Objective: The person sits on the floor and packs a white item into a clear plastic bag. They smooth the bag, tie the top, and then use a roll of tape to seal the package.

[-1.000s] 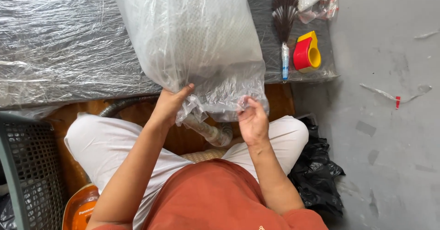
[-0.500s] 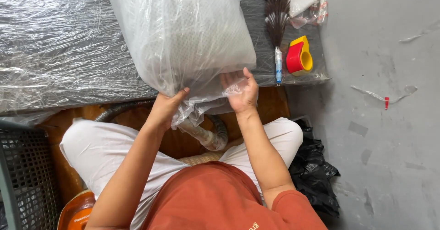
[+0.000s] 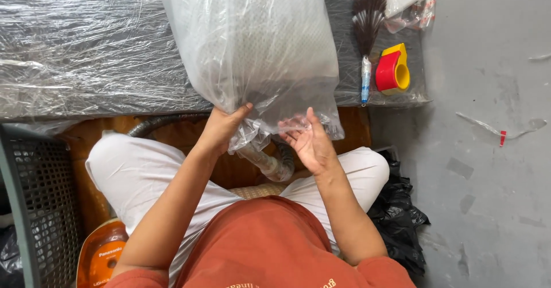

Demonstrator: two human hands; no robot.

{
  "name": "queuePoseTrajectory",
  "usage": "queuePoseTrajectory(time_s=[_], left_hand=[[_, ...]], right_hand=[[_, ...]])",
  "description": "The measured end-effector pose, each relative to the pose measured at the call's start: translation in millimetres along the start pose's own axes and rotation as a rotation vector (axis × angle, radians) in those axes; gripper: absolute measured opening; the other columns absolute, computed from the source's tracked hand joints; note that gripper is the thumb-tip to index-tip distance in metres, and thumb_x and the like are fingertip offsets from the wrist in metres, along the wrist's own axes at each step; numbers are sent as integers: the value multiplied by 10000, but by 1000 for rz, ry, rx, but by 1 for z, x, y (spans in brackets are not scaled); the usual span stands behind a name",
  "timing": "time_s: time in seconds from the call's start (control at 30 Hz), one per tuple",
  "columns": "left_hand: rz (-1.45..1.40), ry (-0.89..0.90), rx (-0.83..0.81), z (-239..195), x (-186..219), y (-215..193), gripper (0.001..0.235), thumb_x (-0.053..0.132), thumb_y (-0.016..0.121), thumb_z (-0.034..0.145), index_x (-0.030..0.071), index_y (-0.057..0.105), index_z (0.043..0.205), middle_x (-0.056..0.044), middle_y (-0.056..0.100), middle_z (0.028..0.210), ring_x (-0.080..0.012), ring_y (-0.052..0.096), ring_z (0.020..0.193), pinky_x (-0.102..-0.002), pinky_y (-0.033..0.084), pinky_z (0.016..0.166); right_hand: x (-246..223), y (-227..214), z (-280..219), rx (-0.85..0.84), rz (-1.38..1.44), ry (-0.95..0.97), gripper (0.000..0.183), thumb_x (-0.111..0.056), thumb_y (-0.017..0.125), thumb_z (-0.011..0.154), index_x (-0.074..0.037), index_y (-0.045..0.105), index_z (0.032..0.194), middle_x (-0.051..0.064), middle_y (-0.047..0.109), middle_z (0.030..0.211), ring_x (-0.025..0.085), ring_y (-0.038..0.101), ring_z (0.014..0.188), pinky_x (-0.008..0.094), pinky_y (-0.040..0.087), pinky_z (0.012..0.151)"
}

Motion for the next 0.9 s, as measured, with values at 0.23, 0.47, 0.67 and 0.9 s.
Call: queuePoseTrajectory(time_s=[0.23,0.47,0.67,0.9], left_hand=[[-4,27,-30,-4,6,7,816,235,876,837,-58,444,1463,-246,598,1341,-306,583,1238,-515,482,1045],[59,-3,-36,-18,29,11,910,380,915,787,-55,449,1437,-251,609,1336,-295,595,1255,-470,463,1075],[122,-14,-149,-27,42,17,918,278,955,701,-100,491,1397,-269,632,1287,-312,597,1205,-500,460,1070],[110,21,-102,0,5,11,774,208,902,747,-99,537,1357,-240,655,1239,-303,621,1171,-492,490,1016]], right_hand=[[39,43,2,37,-317,-13,160,-146,844,827,-118,695,878,5,654,729,121,580,587,234,484,493],[69,21,11,-21,-1259,-399,242,-160,707,801,-89,692,1032,188,736,954,397,725,924,493,601,722],[76,55,2,110,-1810,-317,407,-468,587,884,-78,699,885,186,753,859,409,749,894,546,602,780],[45,71,-33,-79,-1738,-510,319,-257,573,913,32,688,846,264,700,785,461,725,859,538,582,704]])
Point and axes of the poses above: each hand's wrist, its own z-axis towards the middle knuckle, its own y-axis out of the palm, x = y × z, the point moved 2 cm from there along z, towards the middle knuckle
